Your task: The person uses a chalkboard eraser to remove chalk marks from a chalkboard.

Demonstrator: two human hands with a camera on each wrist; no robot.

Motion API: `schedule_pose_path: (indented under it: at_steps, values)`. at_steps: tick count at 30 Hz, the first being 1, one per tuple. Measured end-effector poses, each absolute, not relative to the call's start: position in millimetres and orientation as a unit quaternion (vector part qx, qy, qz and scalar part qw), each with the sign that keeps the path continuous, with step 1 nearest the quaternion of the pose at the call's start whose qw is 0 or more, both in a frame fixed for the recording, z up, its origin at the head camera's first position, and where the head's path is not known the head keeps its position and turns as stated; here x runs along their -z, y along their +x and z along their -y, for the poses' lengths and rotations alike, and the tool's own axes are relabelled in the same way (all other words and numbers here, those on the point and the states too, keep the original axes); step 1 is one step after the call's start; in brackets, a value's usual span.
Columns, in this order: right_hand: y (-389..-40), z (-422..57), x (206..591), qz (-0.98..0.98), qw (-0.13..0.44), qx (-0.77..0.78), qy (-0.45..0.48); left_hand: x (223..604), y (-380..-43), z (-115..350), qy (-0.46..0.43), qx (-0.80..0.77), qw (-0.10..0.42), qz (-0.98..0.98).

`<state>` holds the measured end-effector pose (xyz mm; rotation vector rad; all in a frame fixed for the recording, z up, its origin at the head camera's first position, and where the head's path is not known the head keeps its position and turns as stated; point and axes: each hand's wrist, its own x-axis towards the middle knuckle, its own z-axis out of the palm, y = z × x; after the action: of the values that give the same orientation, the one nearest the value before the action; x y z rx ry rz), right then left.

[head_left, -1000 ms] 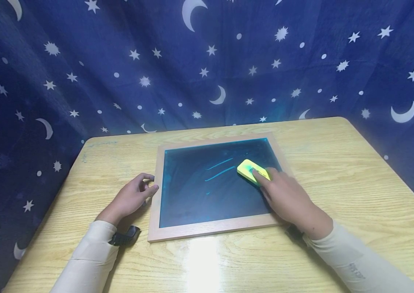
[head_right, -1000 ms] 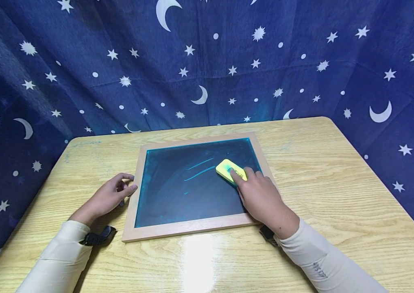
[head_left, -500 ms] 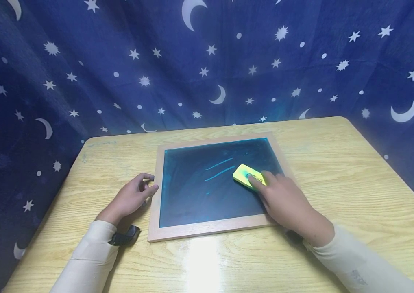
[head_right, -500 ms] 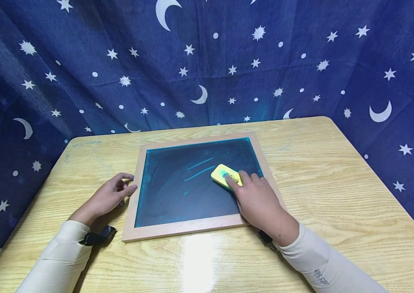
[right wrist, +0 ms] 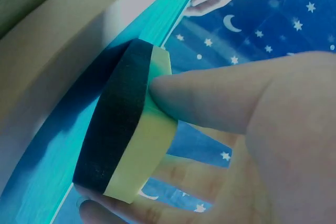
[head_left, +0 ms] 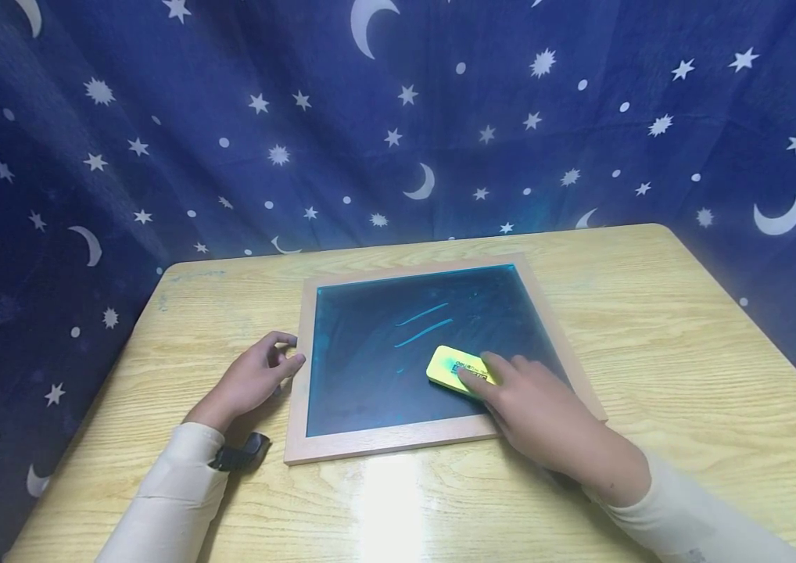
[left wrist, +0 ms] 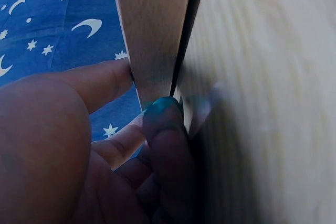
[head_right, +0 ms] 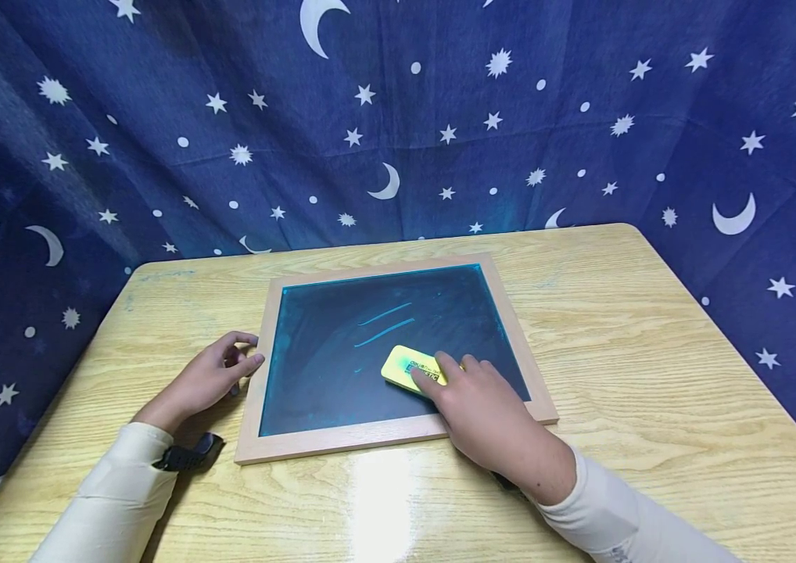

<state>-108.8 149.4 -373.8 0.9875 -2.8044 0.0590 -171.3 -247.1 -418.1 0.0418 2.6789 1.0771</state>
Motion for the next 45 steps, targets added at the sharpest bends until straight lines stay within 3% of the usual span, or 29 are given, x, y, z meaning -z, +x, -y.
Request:
schedule_pose_path:
  at_steps: [35, 45]
  values:
    - [-101.5, -101.7, 383.0, 0.925, 0.024, -0.038, 0.377, 422.0, -171.9, 247.5, 0.022, -0.375, 0.118, -0.919]
    - [-110.7, -111.0, 384.8, 0.939, 0.054, -0.026, 0.338, 419.6, -168.9, 246.0, 0.016, -0.372, 0.12, -0.92]
